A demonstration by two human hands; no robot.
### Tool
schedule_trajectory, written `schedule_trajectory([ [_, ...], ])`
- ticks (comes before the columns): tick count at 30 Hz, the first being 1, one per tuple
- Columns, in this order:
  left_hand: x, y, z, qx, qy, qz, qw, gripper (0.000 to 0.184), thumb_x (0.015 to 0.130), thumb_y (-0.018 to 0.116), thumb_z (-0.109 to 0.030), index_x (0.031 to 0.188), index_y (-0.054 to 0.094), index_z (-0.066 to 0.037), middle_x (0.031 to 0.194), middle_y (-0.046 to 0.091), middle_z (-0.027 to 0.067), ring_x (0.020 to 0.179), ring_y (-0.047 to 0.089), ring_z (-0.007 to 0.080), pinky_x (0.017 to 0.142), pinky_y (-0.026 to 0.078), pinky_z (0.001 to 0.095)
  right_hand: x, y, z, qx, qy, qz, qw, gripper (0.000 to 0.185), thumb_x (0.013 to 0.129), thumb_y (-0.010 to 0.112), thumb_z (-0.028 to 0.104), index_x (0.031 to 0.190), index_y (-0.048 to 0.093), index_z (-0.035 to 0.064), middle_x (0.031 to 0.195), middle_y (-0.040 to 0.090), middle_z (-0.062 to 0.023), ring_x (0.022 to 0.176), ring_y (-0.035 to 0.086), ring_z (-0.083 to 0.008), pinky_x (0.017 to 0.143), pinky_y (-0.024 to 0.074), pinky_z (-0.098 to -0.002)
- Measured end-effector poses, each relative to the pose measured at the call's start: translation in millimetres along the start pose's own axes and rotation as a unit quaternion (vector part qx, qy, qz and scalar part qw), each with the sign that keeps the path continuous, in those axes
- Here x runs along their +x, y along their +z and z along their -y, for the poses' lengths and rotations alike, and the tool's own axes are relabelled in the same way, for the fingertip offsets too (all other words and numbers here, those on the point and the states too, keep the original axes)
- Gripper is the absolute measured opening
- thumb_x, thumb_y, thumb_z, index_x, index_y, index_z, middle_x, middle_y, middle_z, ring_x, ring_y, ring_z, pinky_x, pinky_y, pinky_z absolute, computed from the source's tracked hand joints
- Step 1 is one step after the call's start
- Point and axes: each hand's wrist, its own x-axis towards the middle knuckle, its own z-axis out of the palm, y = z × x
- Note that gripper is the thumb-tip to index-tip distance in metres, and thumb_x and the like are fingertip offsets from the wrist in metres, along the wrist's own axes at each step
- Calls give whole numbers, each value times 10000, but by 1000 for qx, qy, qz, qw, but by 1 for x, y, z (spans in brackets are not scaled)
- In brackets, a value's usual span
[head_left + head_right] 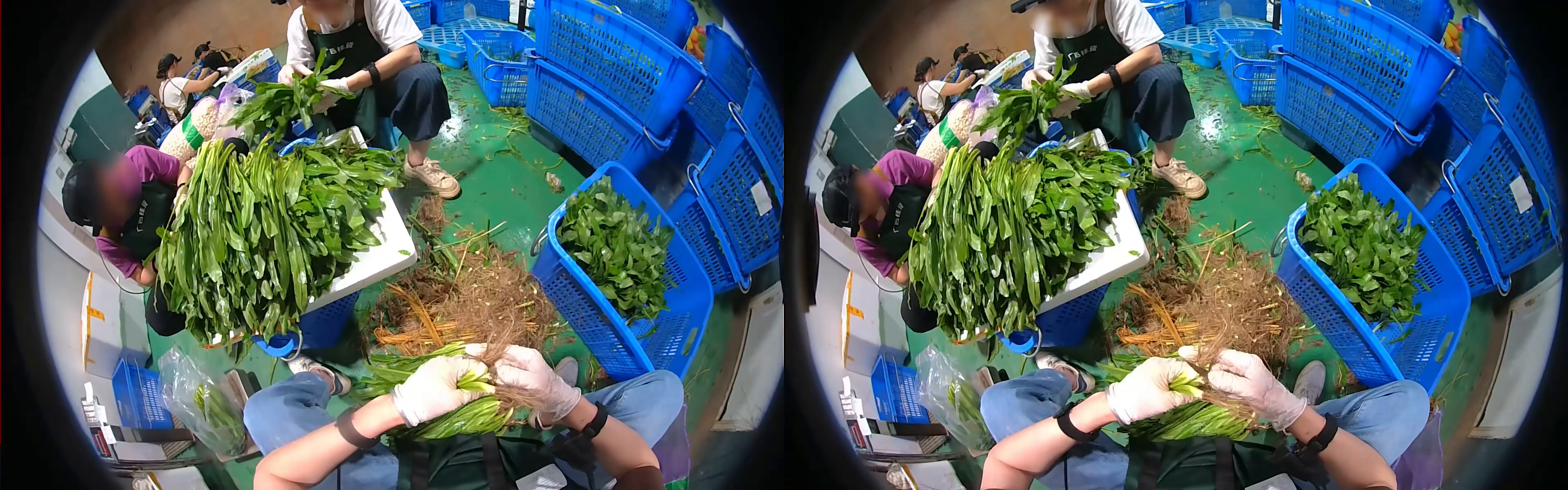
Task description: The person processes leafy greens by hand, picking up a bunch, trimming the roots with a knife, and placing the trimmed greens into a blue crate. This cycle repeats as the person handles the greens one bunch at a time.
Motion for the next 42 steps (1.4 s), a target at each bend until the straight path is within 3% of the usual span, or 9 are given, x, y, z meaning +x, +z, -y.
schedule_trajectory([
  [4,-6,-1,3,46,39,-22,998,148,786,685,-33,923,630,-48,800,654,33,760,616,126,737,499,272,3,-3,18,20,86,17,996,168,949,580,235,986,578,71,779,484,43,626,363,-25,520,294,-192],
  [7,-3,-6,2,88,145,-44,985,133,799,668,-35,923,627,-58,816,637,17,770,599,102,730,491,257,22,-29,-28,107,283,-246,921,231,962,569,270,1135,579,117,723,481,60,500,348,-32,418,265,-196],
  [13,2,-10,13,-192,-219,-121,949,139,905,655,-161,927,577,-48,699,569,-17,563,502,54,521,423,216,8,-10,18,-72,-93,-113,987,510,915,537,143,1412,442,83,731,451,62,595,358,-14,539,288,-165],
  [25,9,14,38,-108,-129,-144,975,157,900,634,-148,1005,604,-35,738,608,5,614,538,82,573,447,253,5,19,21,-43,-23,-60,997,274,915,606,71,1166,579,-36,909,592,31,800,519,-37,729,438,-199],
  [30,5,14,25,-29,-122,-183,975,173,906,632,-117,1056,612,-33,788,612,-31,639,496,47,594,442,232,20,-12,13,-31,29,-93,995,300,964,528,170,1216,629,42,765,533,82,610,418,-17,555,364,-184],
  [33,6,-3,28,-34,-91,-247,964,275,845,679,-175,1089,627,-57,895,689,128,778,654,226,748,502,319,28,-71,-38,-4,197,-311,930,474,993,458,390,1378,473,115,681,483,54,446,291,-33,381,228,-195],
  [37,-4,-4,1,-27,-81,-239,967,463,786,663,23,1218,574,-119,927,666,76,804,598,104,738,483,256,17,-16,-6,-129,-80,-147,977,619,941,584,385,1433,380,69,881,571,4,589,404,-16,559,374,-177],
  [40,3,12,6,101,-104,-212,966,1053,755,688,-88,1532,-13,-201,897,669,181,782,649,377,699,514,413,8,21,20,-190,-130,-92,969,676,853,701,289,1410,407,46,976,601,-12,728,503,-48,695,436,-198],
  [42,9,25,10,166,-44,-221,960,1054,749,698,-96,1531,-5,-175,878,667,183,763,649,369,678,515,415,13,32,16,-208,-121,-141,960,540,817,740,236,1279,547,33,980,673,-38,783,601,-70,712,474,-218],
])
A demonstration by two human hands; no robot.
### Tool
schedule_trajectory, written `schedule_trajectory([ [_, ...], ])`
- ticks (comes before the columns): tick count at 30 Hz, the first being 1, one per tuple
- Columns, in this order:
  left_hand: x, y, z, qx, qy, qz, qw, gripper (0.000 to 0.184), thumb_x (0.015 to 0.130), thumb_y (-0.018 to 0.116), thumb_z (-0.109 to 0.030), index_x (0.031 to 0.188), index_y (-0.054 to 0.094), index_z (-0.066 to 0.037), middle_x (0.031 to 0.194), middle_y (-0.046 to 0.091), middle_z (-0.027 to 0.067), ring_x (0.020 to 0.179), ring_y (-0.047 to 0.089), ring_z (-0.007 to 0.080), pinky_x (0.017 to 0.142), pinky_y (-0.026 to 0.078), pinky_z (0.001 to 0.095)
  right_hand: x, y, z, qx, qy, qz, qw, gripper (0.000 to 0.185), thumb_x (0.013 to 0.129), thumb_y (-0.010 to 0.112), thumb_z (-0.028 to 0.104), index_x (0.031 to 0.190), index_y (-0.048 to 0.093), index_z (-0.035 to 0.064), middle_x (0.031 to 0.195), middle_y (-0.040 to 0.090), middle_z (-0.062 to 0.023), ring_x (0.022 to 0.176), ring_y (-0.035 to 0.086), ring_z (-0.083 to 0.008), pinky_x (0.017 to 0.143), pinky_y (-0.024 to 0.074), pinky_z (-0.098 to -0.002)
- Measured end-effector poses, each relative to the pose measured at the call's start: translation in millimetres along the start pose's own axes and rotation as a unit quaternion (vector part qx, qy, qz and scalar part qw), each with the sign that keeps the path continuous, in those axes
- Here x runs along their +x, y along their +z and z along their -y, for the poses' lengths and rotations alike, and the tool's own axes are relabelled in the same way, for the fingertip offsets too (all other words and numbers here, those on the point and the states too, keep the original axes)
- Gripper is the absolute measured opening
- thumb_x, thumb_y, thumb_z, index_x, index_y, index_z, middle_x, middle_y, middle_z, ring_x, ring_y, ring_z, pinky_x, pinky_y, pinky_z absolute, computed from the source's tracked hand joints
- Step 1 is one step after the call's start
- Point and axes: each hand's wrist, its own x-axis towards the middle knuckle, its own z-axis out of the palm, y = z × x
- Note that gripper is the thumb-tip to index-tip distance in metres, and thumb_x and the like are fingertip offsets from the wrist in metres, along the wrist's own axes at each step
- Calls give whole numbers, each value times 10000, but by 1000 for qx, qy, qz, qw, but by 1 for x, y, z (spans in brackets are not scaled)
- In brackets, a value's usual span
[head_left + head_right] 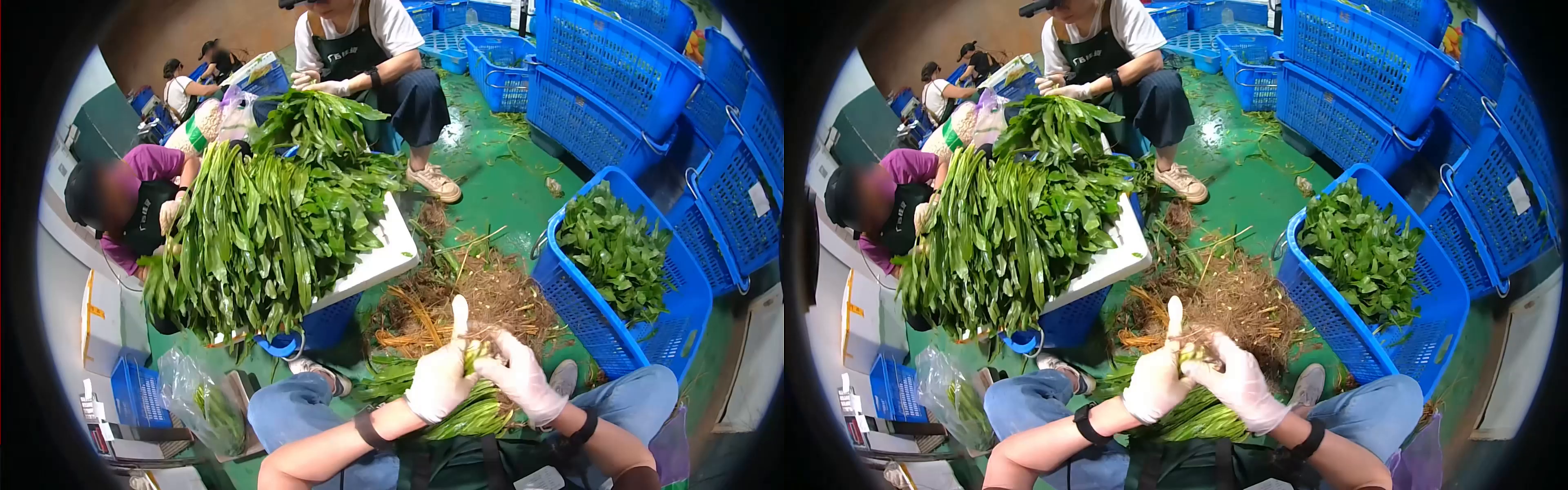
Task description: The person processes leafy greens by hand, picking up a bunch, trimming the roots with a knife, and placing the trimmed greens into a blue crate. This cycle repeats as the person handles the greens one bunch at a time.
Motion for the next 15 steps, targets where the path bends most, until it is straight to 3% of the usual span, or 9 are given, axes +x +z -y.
schedule_trajectory([
  [1,-1,7,4,48,65,-24,996,1057,744,708,-103,1530,2,-148,859,665,185,744,650,362,657,516,417,2,8,11,-43,83,-38,995,374,824,733,163,1145,620,8,940,695,-50,872,631,-91,722,493,-234],
  [2,0,13,11,130,191,-64,971,1094,729,728,-129,1522,-26,-105,777,654,179,689,649,350,623,518,417,2,12,9,13,69,-64,996,316,832,726,148,1099,632,8,936,691,-42,848,629,-89,709,496,-237],
  [3,1,11,5,129,191,-62,971,1094,729,728,-129,1522,-26,-105,777,654,179,689,649,350,623,518,417,2,14,5,68,55,-88,992,259,839,720,133,1052,644,7,931,687,-35,823,626,-87,695,499,-241],
  [6,9,-2,-11,18,-23,-14,999,1052,717,733,-143,1530,65,-131,669,632,151,610,638,337,595,515,410,20,0,1,143,-22,-168,975,141,868,683,109,986,652,39,895,663,-3,820,597,-68,695,480,-221],
  [9,28,-3,34,145,86,-6,986,917,711,757,-210,1479,255,-236,783,660,174,721,657,352,743,517,428,40,-51,37,166,64,-271,946,89,858,686,126,888,644,53,800,610,28,720,551,-59,686,449,-227],
  [10,34,-17,26,269,-23,81,959,867,688,782,-269,1429,333,-235,1016,664,167,961,633,361,886,449,511,43,-63,37,142,45,-302,941,96,860,684,136,883,646,51,795,610,29,715,548,-58,683,445,-226],
  [11,32,-33,15,315,-85,102,940,900,694,768,-262,1458,296,-200,1300,533,217,1230,485,400,983,355,578,46,-72,34,119,27,-333,935,105,863,682,146,878,647,48,790,609,30,710,545,-56,681,442,-226],
  [13,25,-40,32,426,-87,37,900,945,708,750,-239,1489,229,-129,1420,398,257,1364,308,430,1056,285,583,49,-85,23,71,-27,-347,935,121,870,676,158,884,646,42,789,605,31,719,535,-53,683,439,-230],
  [15,28,-50,37,346,-35,18,938,965,716,746,-245,1497,197,-101,1451,351,258,1381,278,428,1089,248,567,46,-86,12,23,-65,-335,940,138,865,685,162,899,645,35,801,610,30,728,528,-50,688,436,-221],
])
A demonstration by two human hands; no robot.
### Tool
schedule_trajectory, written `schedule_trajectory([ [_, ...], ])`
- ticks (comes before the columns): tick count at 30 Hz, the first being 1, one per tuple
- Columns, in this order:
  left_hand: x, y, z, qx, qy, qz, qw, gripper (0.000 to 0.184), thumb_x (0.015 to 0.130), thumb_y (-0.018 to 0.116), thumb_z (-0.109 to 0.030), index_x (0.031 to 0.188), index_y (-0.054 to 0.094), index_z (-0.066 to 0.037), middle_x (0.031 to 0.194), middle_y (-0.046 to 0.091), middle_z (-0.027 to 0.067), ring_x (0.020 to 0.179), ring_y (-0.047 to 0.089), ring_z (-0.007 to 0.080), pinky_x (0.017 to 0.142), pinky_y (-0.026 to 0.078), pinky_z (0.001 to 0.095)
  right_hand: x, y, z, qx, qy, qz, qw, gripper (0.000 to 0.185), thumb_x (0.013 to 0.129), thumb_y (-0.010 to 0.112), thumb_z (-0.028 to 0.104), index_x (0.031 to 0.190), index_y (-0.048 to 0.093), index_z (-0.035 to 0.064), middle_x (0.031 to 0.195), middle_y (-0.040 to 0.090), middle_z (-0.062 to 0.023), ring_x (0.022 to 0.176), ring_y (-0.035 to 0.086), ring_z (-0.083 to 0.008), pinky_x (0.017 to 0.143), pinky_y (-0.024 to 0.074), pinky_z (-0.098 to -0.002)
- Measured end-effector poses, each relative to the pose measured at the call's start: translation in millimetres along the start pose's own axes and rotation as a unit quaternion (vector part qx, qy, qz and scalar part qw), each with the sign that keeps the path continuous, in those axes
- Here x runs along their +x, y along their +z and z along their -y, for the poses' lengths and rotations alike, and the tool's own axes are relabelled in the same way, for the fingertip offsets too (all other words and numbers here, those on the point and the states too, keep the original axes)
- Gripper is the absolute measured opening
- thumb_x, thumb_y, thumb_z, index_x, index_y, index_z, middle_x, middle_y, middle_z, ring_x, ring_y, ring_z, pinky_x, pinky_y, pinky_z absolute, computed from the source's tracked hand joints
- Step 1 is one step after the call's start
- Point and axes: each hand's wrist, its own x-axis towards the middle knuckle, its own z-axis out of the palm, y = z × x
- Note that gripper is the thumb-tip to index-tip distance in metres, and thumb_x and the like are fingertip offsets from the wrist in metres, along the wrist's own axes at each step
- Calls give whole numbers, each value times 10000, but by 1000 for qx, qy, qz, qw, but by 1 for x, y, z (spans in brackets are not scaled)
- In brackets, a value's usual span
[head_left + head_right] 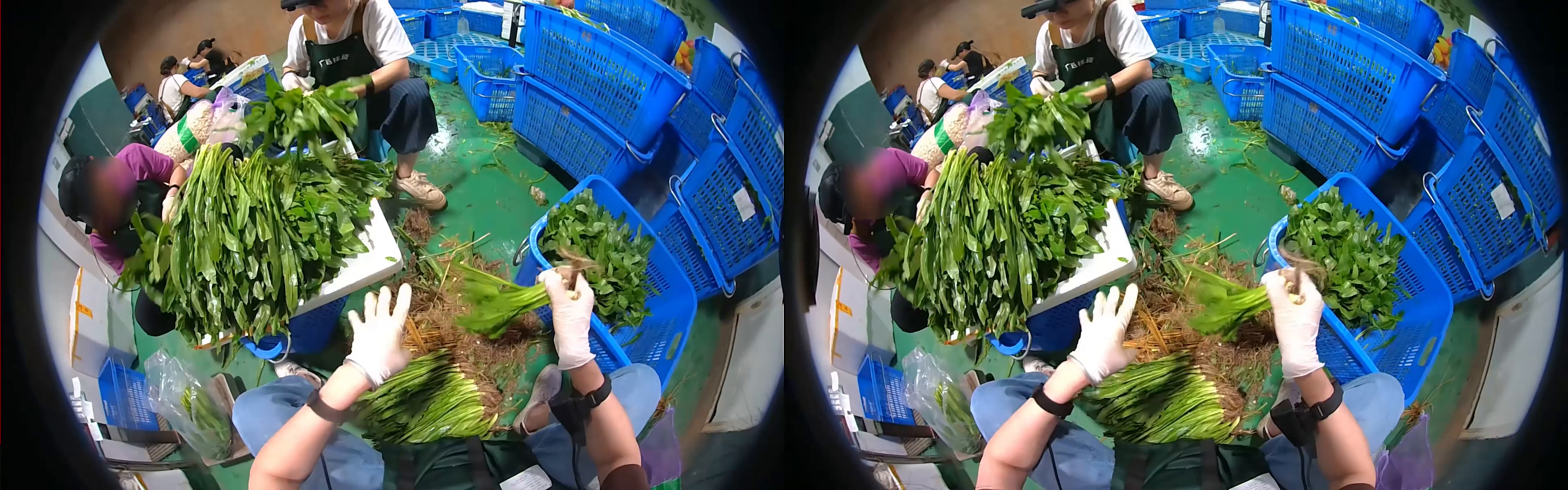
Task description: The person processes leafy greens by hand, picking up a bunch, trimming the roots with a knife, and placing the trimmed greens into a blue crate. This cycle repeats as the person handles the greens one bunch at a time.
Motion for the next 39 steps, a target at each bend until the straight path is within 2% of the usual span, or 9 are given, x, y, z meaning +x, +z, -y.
schedule_trajectory([
  [4,-1,-25,-5,-285,251,-89,921,1042,736,753,-420,1508,162,-48,1537,213,230,1432,142,430,1151,118,540,-32,17,9,19,72,125,989,165,839,714,182,928,655,55,803,616,37,725,543,-45,666,438,-209],
  [8,-22,5,-48,-326,187,-9,927,1034,706,795,-405,1499,226,-65,1508,322,182,1420,236,372,1158,158,488,-52,30,30,105,211,197,952,142,843,705,207,927,658,102,776,600,60,644,500,-4,533,369,-177],
  [10,-25,36,-51,-526,76,133,837,503,849,706,-153,1298,517,-26,1111,652,103,950,629,151,879,495,289,-56,35,34,59,180,204,960,199,842,709,244,969,649,102,747,572,73,607,463,6,478,316,-171],
  [14,-37,26,-48,-689,-17,221,691,271,923,623,-174,1151,574,-35,820,566,-12,648,523,52,582,481,236,-15,15,29,97,222,120,963,329,831,717,260,1100,614,99,764,526,75,634,526,-66,499,413,-255],
  [18,-32,49,-6,-493,-119,189,841,348,880,658,-342,1054,625,-43,704,592,16,630,566,95,557,485,275,2,-15,28,-568,-269,31,777,467,768,729,283,1154,591,60,821,608,-87,713,613,-242,646,497,-368],
  [22,-49,-4,-6,-398,-45,-27,916,433,841,666,-365,1140,585,-62,850,667,141,751,644,278,725,504,354,-10,-22,11,-409,-124,292,856,357,744,722,289,1011,677,56,771,637,-127,789,640,-279,703,495,-390],
  [29,-54,-152,78,-279,-102,-415,860,731,751,751,-291,1393,444,-122,1114,664,170,949,670,303,849,517,347,-30,-20,41,-374,-141,226,888,231,740,727,206,907,706,49,763,654,-118,672,624,-265,632,478,-360],
  [34,15,-226,174,-80,-251,-440,859,1123,691,815,-334,1518,93,-101,1435,399,228,1109,570,401,897,485,390,-28,-13,23,-399,-121,247,874,248,733,729,215,917,706,50,748,654,-111,681,638,-258,636,489,-355],
  [39,98,-184,268,231,-243,-307,890,861,779,660,-566,1497,250,-325,1573,139,164,1444,86,404,1043,98,742,-33,-2,3,-440,-150,277,841,260,717,753,241,926,714,92,756,654,-97,681,644,-264,629,499,-358],
])
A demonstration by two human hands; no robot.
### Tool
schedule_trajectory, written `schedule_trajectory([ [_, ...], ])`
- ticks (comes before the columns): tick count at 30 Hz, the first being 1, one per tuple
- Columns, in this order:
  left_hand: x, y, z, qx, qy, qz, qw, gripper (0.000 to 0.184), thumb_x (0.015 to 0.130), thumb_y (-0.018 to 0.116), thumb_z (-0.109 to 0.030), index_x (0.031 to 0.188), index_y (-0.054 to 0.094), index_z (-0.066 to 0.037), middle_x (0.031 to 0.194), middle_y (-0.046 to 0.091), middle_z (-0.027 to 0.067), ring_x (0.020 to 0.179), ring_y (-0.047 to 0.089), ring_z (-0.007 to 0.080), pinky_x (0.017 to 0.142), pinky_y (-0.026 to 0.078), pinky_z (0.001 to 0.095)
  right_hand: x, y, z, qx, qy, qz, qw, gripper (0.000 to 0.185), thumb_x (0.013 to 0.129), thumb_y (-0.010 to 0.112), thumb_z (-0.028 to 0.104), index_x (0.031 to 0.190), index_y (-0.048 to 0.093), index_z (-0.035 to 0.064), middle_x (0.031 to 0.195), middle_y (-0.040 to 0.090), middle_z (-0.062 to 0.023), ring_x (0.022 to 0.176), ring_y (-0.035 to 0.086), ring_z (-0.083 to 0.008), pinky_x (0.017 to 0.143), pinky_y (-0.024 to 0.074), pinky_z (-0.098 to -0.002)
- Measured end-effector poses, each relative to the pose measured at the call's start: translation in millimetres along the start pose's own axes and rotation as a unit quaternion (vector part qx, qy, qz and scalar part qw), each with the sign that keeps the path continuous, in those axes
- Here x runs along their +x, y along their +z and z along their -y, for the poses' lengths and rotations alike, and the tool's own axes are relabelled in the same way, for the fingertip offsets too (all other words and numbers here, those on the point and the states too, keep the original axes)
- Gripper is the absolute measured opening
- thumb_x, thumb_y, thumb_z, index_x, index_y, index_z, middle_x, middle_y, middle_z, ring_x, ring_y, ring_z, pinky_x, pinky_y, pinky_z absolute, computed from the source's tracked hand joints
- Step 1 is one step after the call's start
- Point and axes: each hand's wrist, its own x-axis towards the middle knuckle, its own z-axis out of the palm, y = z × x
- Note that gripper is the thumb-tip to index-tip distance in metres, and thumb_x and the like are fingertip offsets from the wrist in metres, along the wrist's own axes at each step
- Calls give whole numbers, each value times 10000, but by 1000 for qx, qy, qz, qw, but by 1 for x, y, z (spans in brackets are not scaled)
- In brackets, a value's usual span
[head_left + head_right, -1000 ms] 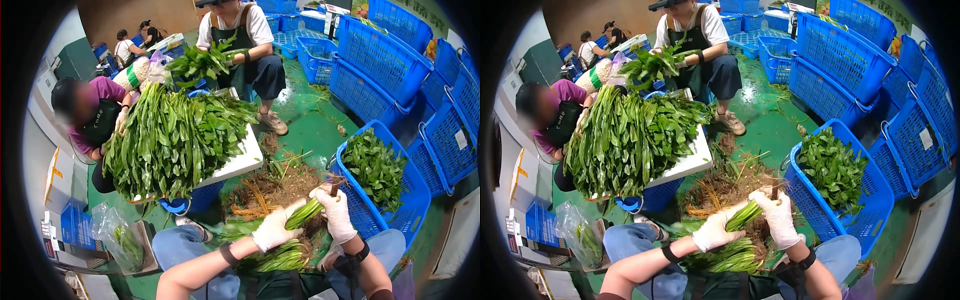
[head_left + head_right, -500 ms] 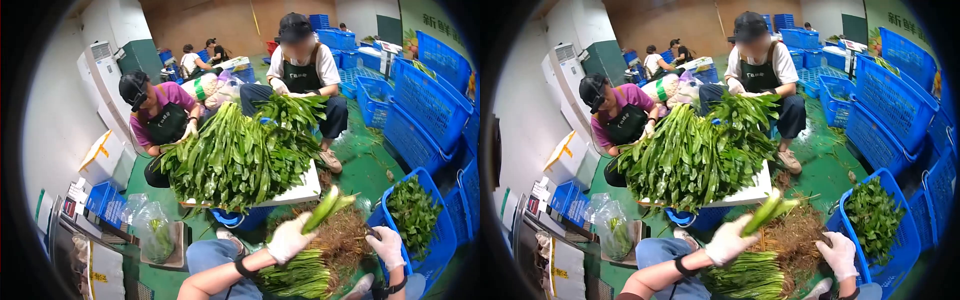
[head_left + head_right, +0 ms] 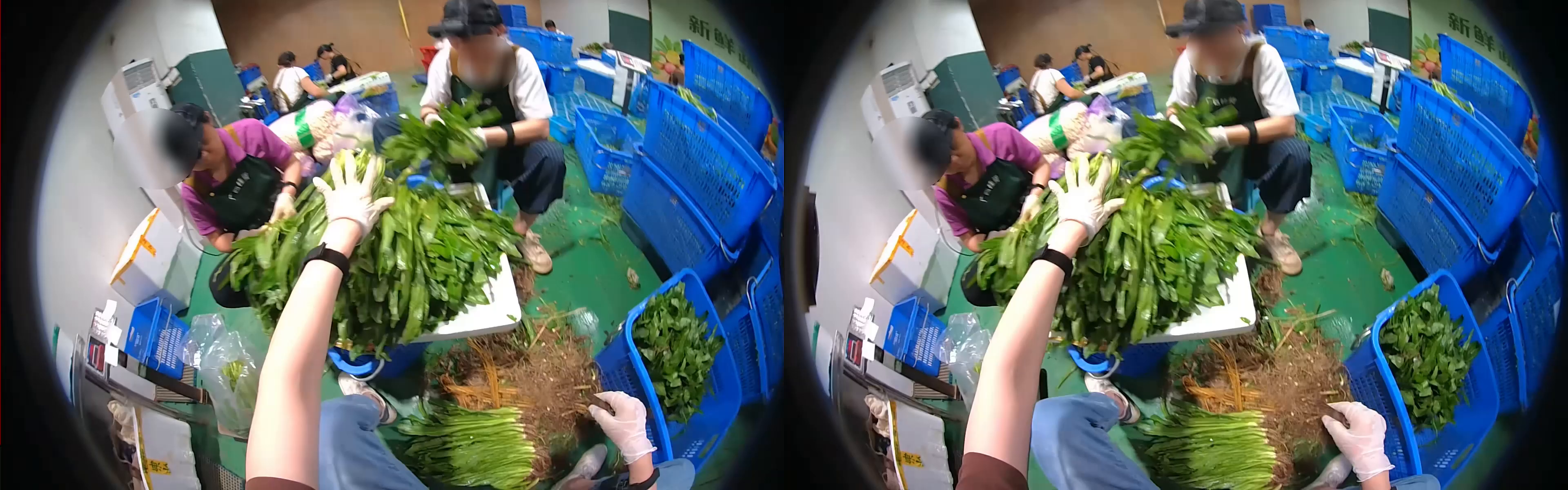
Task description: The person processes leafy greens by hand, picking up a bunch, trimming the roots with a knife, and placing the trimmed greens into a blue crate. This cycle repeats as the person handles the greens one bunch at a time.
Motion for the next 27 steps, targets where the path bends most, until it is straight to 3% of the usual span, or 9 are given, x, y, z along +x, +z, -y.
schedule_trajectory([
  [1,-6,22,1,56,29,77,995,748,826,551,-622,1469,340,-303,1581,130,140,1444,87,407,1056,66,731,0,2,0,-18,-11,3,1000,248,714,758,236,919,714,105,746,650,-90,673,641,-263,620,497,-356],
  [3,-8,68,2,67,31,54,996,696,854,517,-612,1460,360,-307,1586,120,128,1451,63,398,1063,42,722,-2,2,2,-28,-38,5,999,220,712,762,220,904,709,125,738,645,-79,661,635,-263,603,493,-354],
  [10,8,35,13,3,19,138,990,729,881,464,-631,1503,218,-340,1589,80,149,1451,36,411,1064,51,717,-10,-18,15,-54,-14,55,997,224,704,738,184,920,696,143,718,621,-60,647,633,-263,583,477,-367],
  [15,-13,-44,7,12,46,-52,997,676,890,577,-480,1483,312,-290,1535,286,136,1440,150,377,1076,56,683,-20,-33,12,-68,-102,20,992,182,704,748,212,848,665,139,668,579,-69,620,610,-280,543,457,-386],
  [17,-40,-79,-23,-48,160,-304,938,590,851,661,-248,1406,461,-232,1428,441,139,1375,318,347,1091,199,605,-28,-29,1,-96,-136,-21,986,218,672,761,214,851,652,152,669,568,-50,618,608,-256,554,447,-373],
  [19,-85,-128,-77,-203,287,-309,884,543,752,691,-94,1278,583,-178,1283,567,106,1204,515,323,1005,390,449,-36,-35,3,-133,-155,-10,979,249,680,762,212,896,671,128,731,620,-52,679,631,-242,587,468,-367],
  [22,-162,-119,-158,-371,419,-118,821,423,688,598,78,1069,653,-97,1013,667,94,998,624,296,869,486,385,-42,-33,0,-110,-179,-13,978,290,668,764,215,926,670,123,739,624,-41,663,625,-243,594,472,-361],
  [24,-223,-61,-207,-432,468,38,770,302,695,602,-9,973,675,-103,880,645,91,829,619,313,760,509,407,-42,-33,2,-107,-173,-1,979,305,672,766,220,944,679,113,738,623,-49,665,624,-250,593,476,-367],
  [27,-306,25,-265,-292,443,298,794,239,780,603,-167,1005,664,-117,886,642,138,825,633,323,722,519,433,-45,-38,0,-121,-124,29,984,320,686,765,234,970,686,109,754,630,-60,677,630,-255,590,477,-371],
])
